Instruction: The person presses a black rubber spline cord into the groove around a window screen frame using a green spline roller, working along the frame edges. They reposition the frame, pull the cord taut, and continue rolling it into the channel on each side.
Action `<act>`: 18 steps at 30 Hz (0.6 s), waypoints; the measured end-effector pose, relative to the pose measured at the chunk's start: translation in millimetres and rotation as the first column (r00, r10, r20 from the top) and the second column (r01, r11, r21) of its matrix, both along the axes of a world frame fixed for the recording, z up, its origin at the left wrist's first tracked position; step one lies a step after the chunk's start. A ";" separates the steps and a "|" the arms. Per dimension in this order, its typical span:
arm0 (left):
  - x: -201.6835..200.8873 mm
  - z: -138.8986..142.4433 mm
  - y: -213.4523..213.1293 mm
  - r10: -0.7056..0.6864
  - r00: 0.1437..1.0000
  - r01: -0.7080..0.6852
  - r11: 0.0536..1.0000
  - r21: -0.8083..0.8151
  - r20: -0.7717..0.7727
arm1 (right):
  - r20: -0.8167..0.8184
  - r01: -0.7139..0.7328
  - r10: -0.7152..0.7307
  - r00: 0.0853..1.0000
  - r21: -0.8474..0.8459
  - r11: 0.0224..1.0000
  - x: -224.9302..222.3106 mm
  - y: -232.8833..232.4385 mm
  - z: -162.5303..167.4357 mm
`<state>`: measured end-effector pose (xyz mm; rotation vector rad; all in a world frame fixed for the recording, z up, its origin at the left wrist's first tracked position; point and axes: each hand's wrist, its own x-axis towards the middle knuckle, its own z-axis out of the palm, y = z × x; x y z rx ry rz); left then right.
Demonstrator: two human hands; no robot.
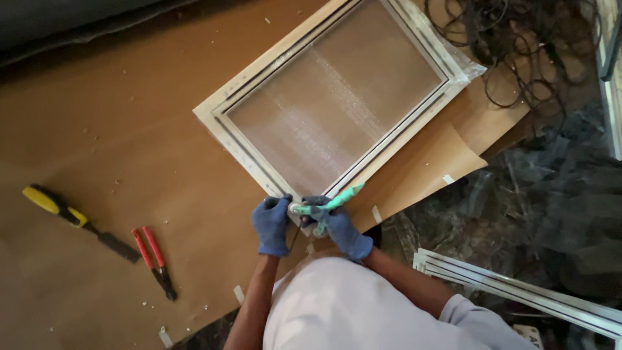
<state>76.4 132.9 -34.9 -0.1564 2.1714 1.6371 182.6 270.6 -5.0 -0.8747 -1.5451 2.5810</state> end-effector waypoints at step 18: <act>-69.6 1.9 3.6 0.060 0.997 -0.066 0.985 0.161 0.041 | -0.003 -0.054 0.054 0.999 0.000 0.999 -7.6 8.9 3.0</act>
